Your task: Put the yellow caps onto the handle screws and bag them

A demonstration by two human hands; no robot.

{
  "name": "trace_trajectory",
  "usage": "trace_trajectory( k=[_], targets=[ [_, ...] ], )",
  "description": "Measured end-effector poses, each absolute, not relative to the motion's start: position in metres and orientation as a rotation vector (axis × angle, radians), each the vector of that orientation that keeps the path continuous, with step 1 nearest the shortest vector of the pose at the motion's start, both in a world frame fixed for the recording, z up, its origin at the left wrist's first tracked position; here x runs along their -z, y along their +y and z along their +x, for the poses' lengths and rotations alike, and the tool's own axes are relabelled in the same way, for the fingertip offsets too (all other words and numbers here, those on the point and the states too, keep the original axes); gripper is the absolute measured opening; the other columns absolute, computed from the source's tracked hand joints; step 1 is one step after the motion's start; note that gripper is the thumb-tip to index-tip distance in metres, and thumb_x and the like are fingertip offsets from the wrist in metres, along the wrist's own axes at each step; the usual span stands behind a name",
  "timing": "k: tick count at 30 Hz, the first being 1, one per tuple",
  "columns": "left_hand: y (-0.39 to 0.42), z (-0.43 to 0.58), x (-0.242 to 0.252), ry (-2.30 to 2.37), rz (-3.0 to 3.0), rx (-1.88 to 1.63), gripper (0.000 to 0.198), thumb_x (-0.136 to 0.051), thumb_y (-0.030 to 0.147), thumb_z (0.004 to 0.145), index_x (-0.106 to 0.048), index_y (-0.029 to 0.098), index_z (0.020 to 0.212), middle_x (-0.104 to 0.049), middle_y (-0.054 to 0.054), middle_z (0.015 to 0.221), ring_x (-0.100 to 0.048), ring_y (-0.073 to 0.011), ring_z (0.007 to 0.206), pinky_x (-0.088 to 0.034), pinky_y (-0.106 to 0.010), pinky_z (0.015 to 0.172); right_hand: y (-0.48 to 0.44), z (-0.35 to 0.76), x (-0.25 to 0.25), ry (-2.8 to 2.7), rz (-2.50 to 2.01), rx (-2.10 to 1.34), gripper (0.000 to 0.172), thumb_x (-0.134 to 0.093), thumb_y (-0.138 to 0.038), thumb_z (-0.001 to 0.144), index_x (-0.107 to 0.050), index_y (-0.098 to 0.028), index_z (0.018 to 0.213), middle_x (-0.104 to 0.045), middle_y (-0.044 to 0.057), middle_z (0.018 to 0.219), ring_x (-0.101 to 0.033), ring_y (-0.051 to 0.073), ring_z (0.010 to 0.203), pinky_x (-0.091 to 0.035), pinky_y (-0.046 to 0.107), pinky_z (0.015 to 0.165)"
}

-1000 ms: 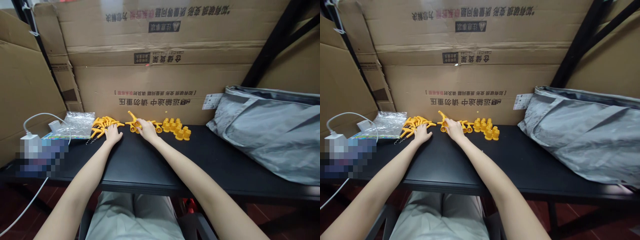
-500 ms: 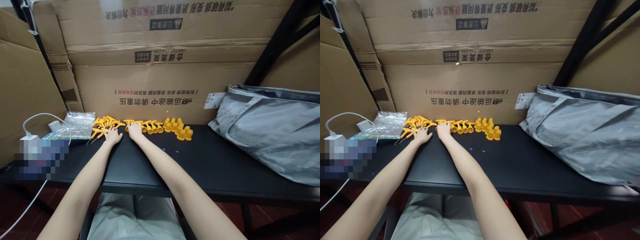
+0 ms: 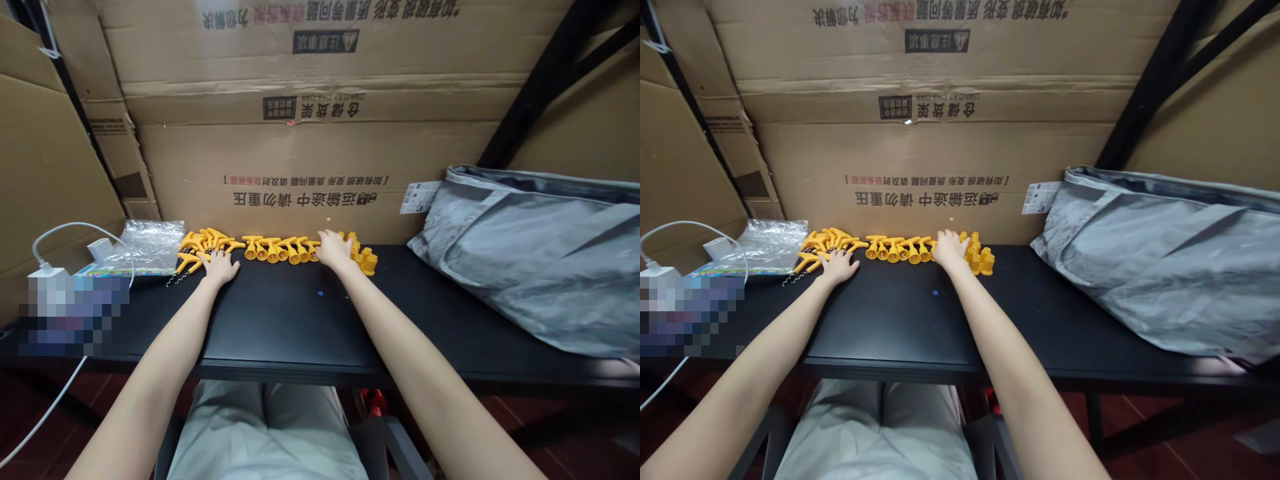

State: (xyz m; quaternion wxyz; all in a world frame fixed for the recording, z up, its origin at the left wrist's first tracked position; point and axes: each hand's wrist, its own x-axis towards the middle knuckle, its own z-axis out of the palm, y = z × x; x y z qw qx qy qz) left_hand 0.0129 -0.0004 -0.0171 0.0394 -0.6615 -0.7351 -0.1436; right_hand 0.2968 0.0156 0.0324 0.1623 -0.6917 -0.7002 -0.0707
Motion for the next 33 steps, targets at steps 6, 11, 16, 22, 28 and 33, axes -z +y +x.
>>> trace_trajectory(
  k=[6,11,16,22,28,33],
  targets=[
    [-0.001,0.014,0.017,-2.140,-1.985,0.496,0.029,-0.045,0.031,0.084,-0.063,0.021,0.103,-0.058,-0.017,0.122,-0.044,-0.0352,0.123,-0.018,-0.067,0.106,0.017,0.317,-0.011,-2.079,-2.071,0.146,0.050,-0.042,-0.009,0.083,-0.052,-0.016,0.131,-0.033,0.013,0.151,-0.021,0.032,0.141,-0.008,0.070,0.106],
    [-0.006,0.014,0.012,-2.077,-1.966,0.618,0.027,-0.038,0.015,0.083,-0.061,0.020,0.096,-0.062,-0.015,0.109,-0.052,-0.0325,0.113,-0.028,-0.060,0.102,0.010,0.316,-0.015,-2.056,-2.023,0.194,0.040,-0.040,-0.012,0.086,-0.059,-0.013,0.121,-0.052,0.019,0.134,-0.041,0.035,0.128,-0.013,0.068,0.106],
    [-0.010,0.016,0.002,-2.045,-1.987,0.784,0.021,-0.041,0.019,0.084,-0.056,0.020,0.098,-0.065,-0.013,0.104,-0.056,-0.0308,0.106,-0.035,-0.051,0.094,0.005,0.319,-0.023,-2.008,-1.998,0.170,0.034,-0.043,-0.019,0.088,-0.059,-0.012,0.118,-0.056,0.020,0.126,-0.054,0.033,0.114,-0.039,0.050,0.095],
    [-0.012,0.022,-0.007,-1.968,-1.990,1.065,0.010,-0.047,0.025,0.085,-0.054,0.020,0.090,-0.066,-0.006,0.091,-0.059,-0.0220,0.094,-0.037,-0.040,0.091,0.009,0.321,-0.022,-2.017,-1.891,-0.091,0.023,-0.060,-0.021,0.081,-0.065,-0.016,0.102,-0.066,0.014,0.106,-0.061,0.027,0.100,-0.045,0.036,0.083],
    [-0.009,0.022,-0.004,-1.951,-1.999,1.139,0.009,-0.049,0.028,0.085,-0.053,0.020,0.086,-0.063,-0.006,0.093,-0.059,-0.0212,0.093,-0.040,-0.038,0.089,0.007,0.321,-0.022,-2.110,-1.893,-0.318,0.014,-0.072,-0.024,0.071,-0.064,-0.015,0.080,-0.067,0.006,0.081,-0.062,0.021,0.077,-0.044,0.028,0.070],
    [-0.004,0.017,0.006,-1.986,-2.093,1.021,0.009,-0.051,0.028,0.083,-0.055,0.020,0.086,-0.061,-0.008,0.098,-0.059,-0.0213,0.093,-0.046,-0.034,0.083,0.007,0.322,-0.020,-2.172,-1.863,-0.347,0.018,-0.072,-0.026,0.069,-0.056,-0.018,0.071,-0.061,0.000,0.070,-0.057,0.015,0.067,-0.039,0.024,0.060]
  ],
)
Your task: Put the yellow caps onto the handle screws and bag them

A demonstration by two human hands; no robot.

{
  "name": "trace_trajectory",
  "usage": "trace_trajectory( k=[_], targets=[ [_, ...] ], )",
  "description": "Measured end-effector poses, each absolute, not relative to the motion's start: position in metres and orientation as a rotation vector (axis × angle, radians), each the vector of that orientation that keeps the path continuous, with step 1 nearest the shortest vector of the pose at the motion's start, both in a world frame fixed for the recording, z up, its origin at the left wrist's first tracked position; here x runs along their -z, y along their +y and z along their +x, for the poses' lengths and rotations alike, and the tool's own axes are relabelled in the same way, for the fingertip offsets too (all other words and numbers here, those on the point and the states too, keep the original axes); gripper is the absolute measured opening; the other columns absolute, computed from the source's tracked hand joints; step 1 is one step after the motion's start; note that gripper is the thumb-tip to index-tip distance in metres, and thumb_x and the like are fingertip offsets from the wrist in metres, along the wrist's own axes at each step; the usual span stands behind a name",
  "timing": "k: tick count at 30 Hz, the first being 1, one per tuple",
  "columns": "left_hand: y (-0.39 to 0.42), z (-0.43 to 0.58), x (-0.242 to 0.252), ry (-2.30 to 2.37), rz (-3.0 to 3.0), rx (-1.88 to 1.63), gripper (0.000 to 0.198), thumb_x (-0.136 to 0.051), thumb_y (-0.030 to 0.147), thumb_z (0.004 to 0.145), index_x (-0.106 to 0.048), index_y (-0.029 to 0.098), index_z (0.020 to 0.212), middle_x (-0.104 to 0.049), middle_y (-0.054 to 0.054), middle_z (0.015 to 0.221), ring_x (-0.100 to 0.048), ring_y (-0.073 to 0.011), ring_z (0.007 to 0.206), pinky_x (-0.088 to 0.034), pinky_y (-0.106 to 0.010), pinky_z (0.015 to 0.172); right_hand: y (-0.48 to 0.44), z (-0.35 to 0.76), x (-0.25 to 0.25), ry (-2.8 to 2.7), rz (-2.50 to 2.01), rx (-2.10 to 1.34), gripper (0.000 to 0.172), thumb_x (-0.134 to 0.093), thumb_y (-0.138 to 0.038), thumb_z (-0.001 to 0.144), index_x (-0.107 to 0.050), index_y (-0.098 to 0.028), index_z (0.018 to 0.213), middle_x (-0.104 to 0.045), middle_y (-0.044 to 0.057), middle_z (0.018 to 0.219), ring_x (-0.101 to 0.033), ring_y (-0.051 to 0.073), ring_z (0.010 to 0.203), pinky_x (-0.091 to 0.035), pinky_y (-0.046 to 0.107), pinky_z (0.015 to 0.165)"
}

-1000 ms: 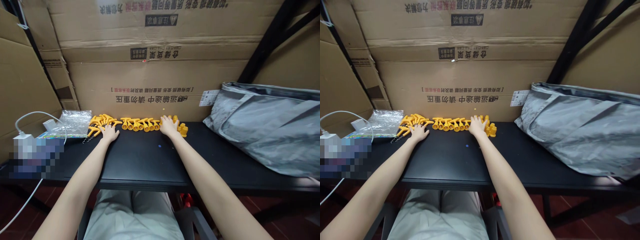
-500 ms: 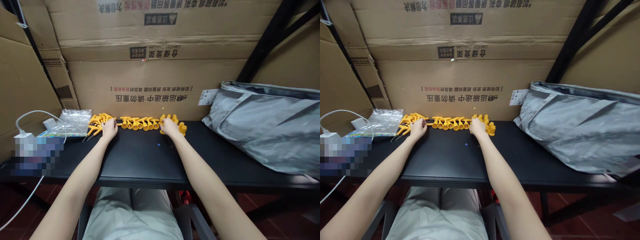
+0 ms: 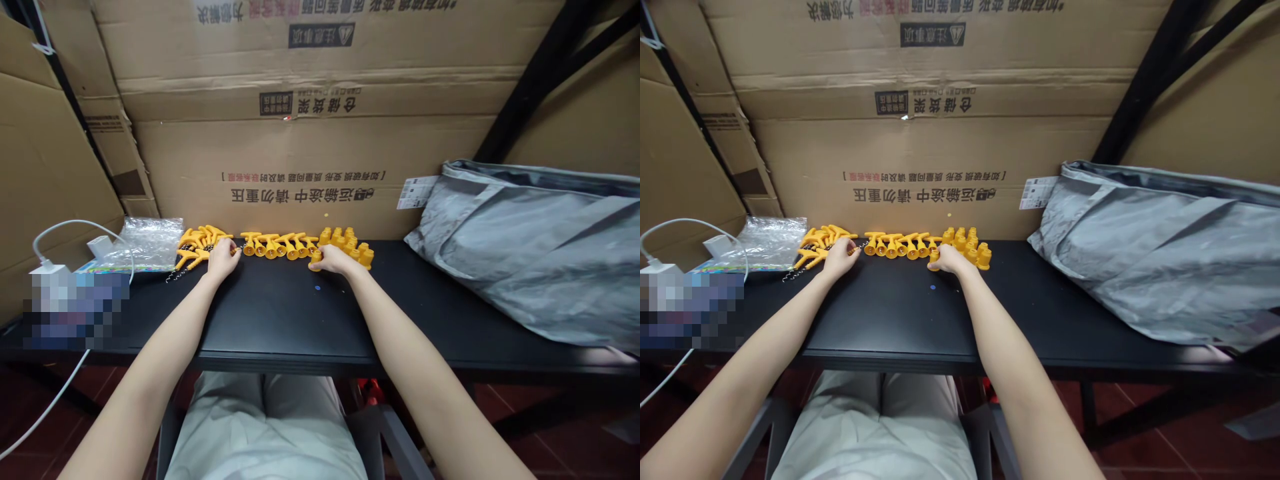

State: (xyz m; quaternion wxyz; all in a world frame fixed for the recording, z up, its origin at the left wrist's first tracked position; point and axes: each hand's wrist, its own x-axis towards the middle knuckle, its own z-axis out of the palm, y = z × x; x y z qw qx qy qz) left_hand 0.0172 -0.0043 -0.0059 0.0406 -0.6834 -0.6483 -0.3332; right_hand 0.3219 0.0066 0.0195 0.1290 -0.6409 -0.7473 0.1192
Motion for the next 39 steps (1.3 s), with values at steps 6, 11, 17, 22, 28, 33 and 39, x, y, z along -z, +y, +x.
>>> trace_trajectory(
  k=[6,11,17,22,28,33,39],
  targets=[
    [-0.007,0.019,0.007,-2.045,-2.165,0.743,0.011,-0.054,0.030,0.082,-0.059,0.020,0.083,-0.061,-0.007,0.095,-0.061,-0.0210,0.089,-0.048,-0.032,0.078,0.008,0.308,-0.004,-2.206,-1.571,-0.387,0.022,-0.065,-0.034,0.074,-0.049,-0.019,0.068,-0.054,-0.002,0.067,-0.050,0.013,0.063,-0.035,0.023,0.058],
    [-0.009,0.024,0.004,-2.079,-2.205,0.520,0.012,-0.054,0.029,0.080,-0.062,0.020,0.084,-0.062,-0.007,0.098,-0.061,-0.0210,0.092,-0.049,-0.031,0.079,0.011,0.294,0.013,-2.156,-1.381,-0.415,0.028,-0.061,-0.041,0.074,-0.044,-0.020,0.067,-0.052,-0.002,0.066,-0.048,0.014,0.063,-0.035,0.025,0.059],
    [-0.019,0.027,-0.007,-2.014,-2.156,0.356,0.029,-0.051,0.027,0.079,-0.063,0.017,0.104,-0.060,-0.013,0.110,-0.055,-0.0268,0.109,-0.046,-0.036,0.091,0.014,0.292,0.019,-2.125,-1.391,-0.450,0.030,-0.058,-0.045,0.076,-0.044,-0.020,0.068,-0.054,0.000,0.071,-0.049,0.015,0.066,-0.035,0.026,0.061],
    [-0.029,0.028,-0.016,-2.135,-2.029,0.179,0.039,-0.048,0.023,0.080,-0.062,0.012,0.114,-0.054,-0.020,0.124,-0.047,-0.0342,0.121,-0.042,-0.046,0.095,0.013,0.289,0.019,-2.114,-1.377,-0.495,0.027,-0.058,-0.044,0.077,-0.049,-0.019,0.072,-0.056,0.000,0.072,-0.052,0.015,0.068,-0.037,0.026,0.063],
    [-0.028,0.026,-0.015,-2.181,-2.062,-0.002,0.038,-0.040,0.014,0.085,-0.063,0.015,0.115,-0.054,-0.021,0.127,-0.044,-0.0331,0.125,-0.041,-0.047,0.096,0.012,0.286,0.018,-2.125,-1.361,-0.457,0.027,-0.059,-0.042,0.077,-0.047,-0.019,0.069,-0.055,-0.001,0.069,-0.051,0.014,0.065,-0.037,0.026,0.062],
    [-0.028,0.025,-0.013,-2.114,-2.031,0.040,0.039,-0.041,0.006,0.081,-0.061,0.014,0.113,-0.054,-0.020,0.125,-0.045,-0.0329,0.122,-0.040,-0.049,0.095,0.016,0.292,0.017,-2.170,-1.321,-0.310,0.018,-0.059,-0.035,0.079,-0.053,-0.018,0.076,-0.058,0.001,0.073,-0.053,0.015,0.066,-0.039,0.027,0.062],
    [-0.027,0.028,-0.015,-1.996,-2.088,0.374,0.038,-0.036,0.011,0.086,-0.054,0.018,0.119,-0.047,-0.017,0.132,-0.053,-0.0296,0.113,-0.046,-0.045,0.089,0.018,0.298,0.009,-2.205,-1.359,-0.026,0.019,-0.066,-0.015,0.073,-0.060,-0.016,0.091,-0.065,0.008,0.091,-0.060,0.020,0.084,-0.044,0.029,0.075]
  ],
)
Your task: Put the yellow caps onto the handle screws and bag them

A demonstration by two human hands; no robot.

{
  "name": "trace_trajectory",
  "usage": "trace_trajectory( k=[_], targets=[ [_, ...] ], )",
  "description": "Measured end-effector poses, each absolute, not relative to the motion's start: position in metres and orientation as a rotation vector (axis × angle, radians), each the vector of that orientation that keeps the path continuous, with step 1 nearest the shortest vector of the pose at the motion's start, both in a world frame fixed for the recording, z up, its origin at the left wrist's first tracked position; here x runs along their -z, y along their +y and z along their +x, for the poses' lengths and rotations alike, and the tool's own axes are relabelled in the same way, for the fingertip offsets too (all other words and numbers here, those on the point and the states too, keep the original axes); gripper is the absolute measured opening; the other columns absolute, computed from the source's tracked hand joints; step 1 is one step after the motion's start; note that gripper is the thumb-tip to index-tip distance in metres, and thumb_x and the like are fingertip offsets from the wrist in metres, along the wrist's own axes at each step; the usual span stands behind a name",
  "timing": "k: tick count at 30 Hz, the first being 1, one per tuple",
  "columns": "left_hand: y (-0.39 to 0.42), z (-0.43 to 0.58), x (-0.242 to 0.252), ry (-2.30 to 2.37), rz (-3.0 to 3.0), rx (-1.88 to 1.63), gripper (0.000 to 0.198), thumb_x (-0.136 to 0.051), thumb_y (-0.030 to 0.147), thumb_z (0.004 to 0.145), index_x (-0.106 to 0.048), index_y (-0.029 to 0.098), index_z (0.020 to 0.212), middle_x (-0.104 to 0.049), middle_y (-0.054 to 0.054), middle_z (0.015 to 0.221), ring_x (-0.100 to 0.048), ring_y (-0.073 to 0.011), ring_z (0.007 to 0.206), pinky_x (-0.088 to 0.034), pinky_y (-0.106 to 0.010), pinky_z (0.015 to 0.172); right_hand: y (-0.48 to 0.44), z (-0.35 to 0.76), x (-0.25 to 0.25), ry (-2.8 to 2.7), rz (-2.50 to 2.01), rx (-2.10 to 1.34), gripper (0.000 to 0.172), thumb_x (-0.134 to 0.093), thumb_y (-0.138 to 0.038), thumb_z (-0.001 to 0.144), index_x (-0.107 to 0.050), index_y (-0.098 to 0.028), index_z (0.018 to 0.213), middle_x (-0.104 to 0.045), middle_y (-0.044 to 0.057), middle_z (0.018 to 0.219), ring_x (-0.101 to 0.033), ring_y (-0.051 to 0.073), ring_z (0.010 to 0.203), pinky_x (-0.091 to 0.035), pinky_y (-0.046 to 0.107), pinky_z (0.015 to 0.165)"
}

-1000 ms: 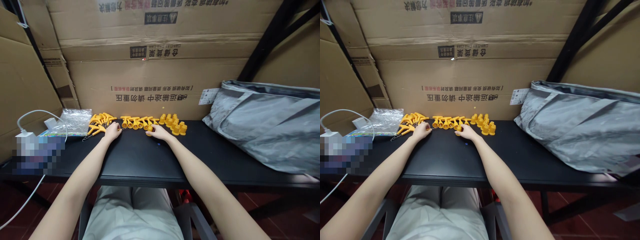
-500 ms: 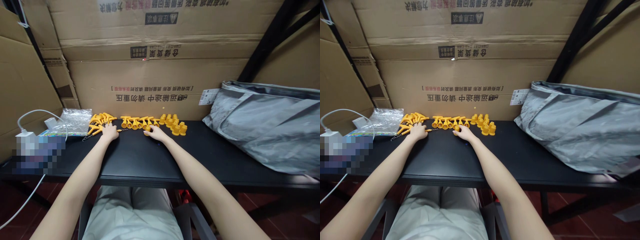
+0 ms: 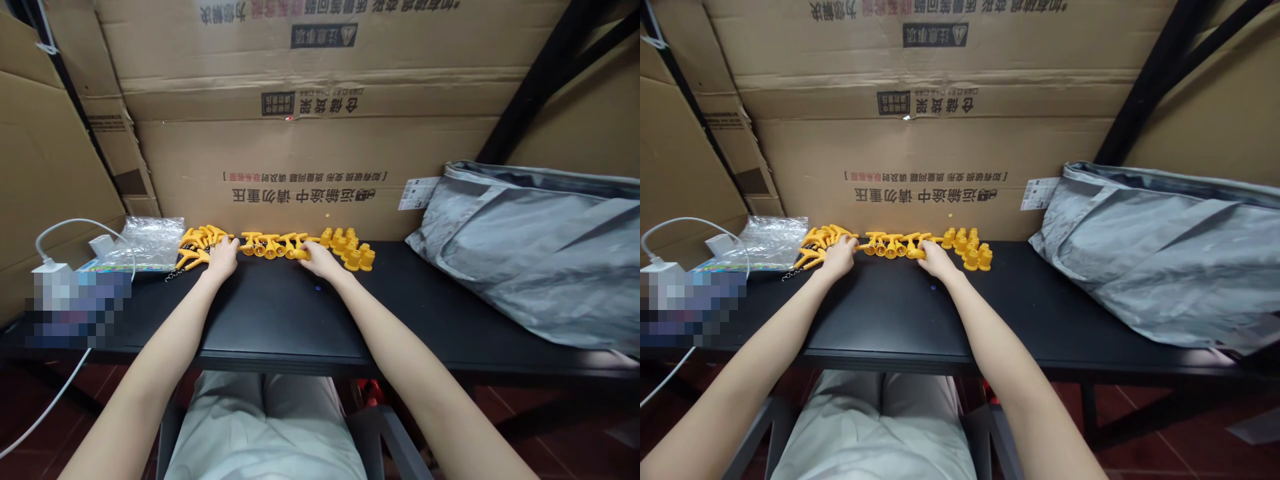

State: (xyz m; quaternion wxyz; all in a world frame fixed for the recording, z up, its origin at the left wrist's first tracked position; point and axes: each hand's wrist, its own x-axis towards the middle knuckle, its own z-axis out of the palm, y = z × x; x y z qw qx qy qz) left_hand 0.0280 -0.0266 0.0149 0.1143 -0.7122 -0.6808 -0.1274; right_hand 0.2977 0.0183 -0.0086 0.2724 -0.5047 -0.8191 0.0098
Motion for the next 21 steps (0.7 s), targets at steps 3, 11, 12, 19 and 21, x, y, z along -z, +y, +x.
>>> trace_trajectory(
  k=[3,11,12,19,21],
  targets=[
    [-0.025,0.034,-0.015,-1.879,-2.181,0.451,0.036,-0.034,0.014,0.090,-0.053,0.018,0.120,-0.043,-0.018,0.135,-0.056,-0.0273,0.110,-0.046,-0.042,0.089,0.016,0.296,0.005,-2.255,-1.310,0.031,0.021,-0.066,-0.015,0.074,-0.062,-0.015,0.095,-0.066,0.010,0.097,-0.062,0.022,0.088,-0.045,0.031,0.079],
    [-0.025,0.046,-0.006,-1.789,-2.293,0.385,0.033,-0.035,0.014,0.090,-0.054,0.019,0.117,-0.041,-0.018,0.138,-0.055,-0.0280,0.113,-0.045,-0.045,0.091,0.007,0.288,0.002,-2.341,-1.158,0.093,0.022,-0.066,-0.018,0.077,-0.064,-0.017,0.099,-0.068,0.009,0.098,-0.062,0.021,0.090,-0.046,0.032,0.080],
    [-0.025,0.046,-0.006,-1.785,-2.295,0.390,0.033,-0.035,0.014,0.090,-0.054,0.019,0.117,-0.040,-0.019,0.139,-0.056,-0.0281,0.113,-0.045,-0.045,0.090,0.006,0.288,0.002,-2.344,-1.158,0.090,0.022,-0.065,-0.018,0.078,-0.064,-0.017,0.100,-0.068,0.009,0.098,-0.062,0.021,0.090,-0.046,0.032,0.080],
    [-0.021,0.049,0.002,-1.716,-2.359,0.605,0.029,-0.042,0.018,0.090,-0.056,0.019,0.115,-0.045,-0.016,0.131,-0.057,-0.0249,0.109,-0.046,-0.042,0.093,0.001,0.285,-0.001,-2.358,-1.175,0.063,0.024,-0.064,-0.022,0.081,-0.064,-0.015,0.104,-0.067,0.011,0.100,-0.061,0.022,0.093,-0.044,0.033,0.082],
    [-0.021,0.051,0.005,-1.704,-2.394,0.682,0.028,-0.045,0.023,0.090,-0.057,0.019,0.115,-0.048,-0.014,0.125,-0.058,-0.0227,0.106,-0.047,-0.038,0.092,0.001,0.284,-0.001,-2.361,-1.163,0.043,0.024,-0.063,-0.022,0.082,-0.064,-0.014,0.105,-0.066,0.011,0.099,-0.061,0.022,0.092,-0.044,0.033,0.082]
  ],
)
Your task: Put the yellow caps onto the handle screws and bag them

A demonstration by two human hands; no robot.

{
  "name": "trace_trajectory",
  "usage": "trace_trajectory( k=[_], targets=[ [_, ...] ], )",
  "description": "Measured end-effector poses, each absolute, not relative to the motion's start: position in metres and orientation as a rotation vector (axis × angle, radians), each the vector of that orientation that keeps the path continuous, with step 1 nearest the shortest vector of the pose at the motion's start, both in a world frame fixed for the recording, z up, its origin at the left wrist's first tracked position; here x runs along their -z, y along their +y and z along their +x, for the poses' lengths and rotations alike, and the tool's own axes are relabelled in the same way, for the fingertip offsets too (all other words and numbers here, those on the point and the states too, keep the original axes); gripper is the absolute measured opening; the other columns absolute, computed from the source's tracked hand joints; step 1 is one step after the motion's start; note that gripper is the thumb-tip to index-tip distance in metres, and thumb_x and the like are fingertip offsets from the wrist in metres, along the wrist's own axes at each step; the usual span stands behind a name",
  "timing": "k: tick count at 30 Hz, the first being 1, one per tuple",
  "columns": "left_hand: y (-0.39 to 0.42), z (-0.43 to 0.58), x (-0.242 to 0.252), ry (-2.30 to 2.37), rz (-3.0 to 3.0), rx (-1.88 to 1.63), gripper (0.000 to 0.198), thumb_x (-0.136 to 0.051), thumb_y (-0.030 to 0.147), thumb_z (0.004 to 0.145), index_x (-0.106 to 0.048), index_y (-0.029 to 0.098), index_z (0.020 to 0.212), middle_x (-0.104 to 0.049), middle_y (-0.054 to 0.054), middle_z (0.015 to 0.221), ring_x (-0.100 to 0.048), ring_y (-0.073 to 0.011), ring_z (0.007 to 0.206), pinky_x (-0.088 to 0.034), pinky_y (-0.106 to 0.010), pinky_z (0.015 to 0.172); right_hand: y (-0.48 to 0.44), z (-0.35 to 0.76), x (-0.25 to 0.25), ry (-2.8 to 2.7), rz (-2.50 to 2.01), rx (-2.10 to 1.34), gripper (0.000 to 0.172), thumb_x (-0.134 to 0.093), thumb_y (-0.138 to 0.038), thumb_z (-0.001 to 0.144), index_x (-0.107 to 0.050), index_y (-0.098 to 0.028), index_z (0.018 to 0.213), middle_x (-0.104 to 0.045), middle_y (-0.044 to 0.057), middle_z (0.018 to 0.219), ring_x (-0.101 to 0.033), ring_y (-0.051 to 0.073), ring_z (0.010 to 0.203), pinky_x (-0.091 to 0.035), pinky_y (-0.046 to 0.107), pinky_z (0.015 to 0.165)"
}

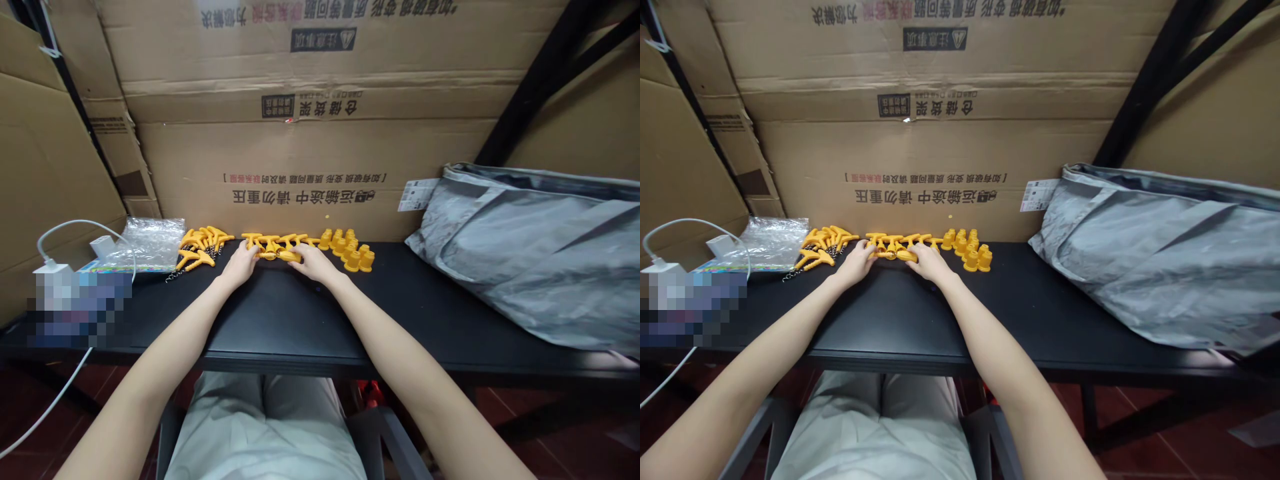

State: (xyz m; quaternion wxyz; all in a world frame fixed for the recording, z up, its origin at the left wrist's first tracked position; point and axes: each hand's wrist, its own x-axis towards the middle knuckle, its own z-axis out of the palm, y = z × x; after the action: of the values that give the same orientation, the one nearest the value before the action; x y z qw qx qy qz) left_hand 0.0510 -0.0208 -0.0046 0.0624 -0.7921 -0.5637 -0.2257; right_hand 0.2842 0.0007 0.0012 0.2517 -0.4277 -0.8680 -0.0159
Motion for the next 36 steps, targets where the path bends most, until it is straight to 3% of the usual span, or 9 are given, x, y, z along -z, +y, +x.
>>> trace_trajectory(
  k=[6,13,23,27,32,36],
  targets=[
    [-0.022,0.053,0.007,-1.667,-2.453,0.716,0.031,-0.042,0.034,0.093,-0.056,0.022,0.118,-0.057,-0.009,0.105,-0.062,-0.0197,0.093,-0.049,-0.032,0.084,0.003,0.284,0.002,-2.358,-1.086,0.015,0.028,-0.061,-0.019,0.083,-0.064,-0.016,0.111,-0.063,0.011,0.104,-0.059,0.023,0.095,-0.045,0.037,0.088],
    [-0.025,0.049,0.000,-1.596,-2.488,0.843,0.032,-0.055,0.031,0.084,-0.056,0.023,0.115,-0.060,-0.007,0.108,-0.062,-0.0204,0.096,-0.049,-0.031,0.084,0.002,0.284,0.005,-2.336,-1.064,-0.045,0.030,-0.058,-0.020,0.086,-0.061,-0.015,0.115,-0.059,0.014,0.111,-0.057,0.024,0.104,-0.043,0.041,0.096],
    [-0.020,0.047,0.004,-1.639,-2.427,0.935,0.029,-0.055,0.025,0.081,-0.056,0.021,0.110,-0.063,-0.007,0.110,-0.061,-0.0209,0.102,-0.049,-0.033,0.089,0.005,0.285,0.002,-2.280,-0.882,-0.314,0.041,-0.058,-0.014,0.080,-0.055,-0.016,0.121,-0.054,0.013,0.117,-0.056,0.023,0.106,-0.046,0.044,0.095],
    [-0.020,0.045,0.003,-1.632,-2.425,0.922,0.029,-0.055,0.025,0.082,-0.056,0.021,0.111,-0.063,-0.007,0.108,-0.061,-0.0209,0.102,-0.049,-0.033,0.089,0.006,0.289,-0.002,-2.135,-0.906,-0.645,0.040,-0.059,-0.015,0.079,-0.053,-0.017,0.119,-0.062,0.009,0.107,-0.064,0.018,0.090,-0.052,0.038,0.085],
    [-0.023,0.043,0.000,-1.613,-2.420,0.903,0.029,-0.054,0.025,0.082,-0.056,0.022,0.111,-0.062,-0.006,0.107,-0.061,-0.0200,0.100,-0.049,-0.033,0.088,-0.001,0.289,-0.010,-2.026,-0.931,-0.928,0.029,-0.065,-0.039,0.081,-0.061,-0.015,0.096,-0.067,0.004,0.076,-0.067,0.017,0.069,-0.053,0.032,0.074],
    [-0.023,0.045,0.001,-1.578,-2.415,0.922,0.029,-0.053,0.025,0.082,-0.056,0.021,0.110,-0.062,-0.007,0.107,-0.061,-0.0201,0.100,-0.049,-0.032,0.088,-0.006,0.282,-0.013,-1.898,-0.951,-1.040,0.041,-0.057,-0.055,0.084,-0.059,-0.015,0.076,-0.066,0.003,0.067,-0.062,0.012,0.052,-0.050,0.025,0.058]
  ],
)
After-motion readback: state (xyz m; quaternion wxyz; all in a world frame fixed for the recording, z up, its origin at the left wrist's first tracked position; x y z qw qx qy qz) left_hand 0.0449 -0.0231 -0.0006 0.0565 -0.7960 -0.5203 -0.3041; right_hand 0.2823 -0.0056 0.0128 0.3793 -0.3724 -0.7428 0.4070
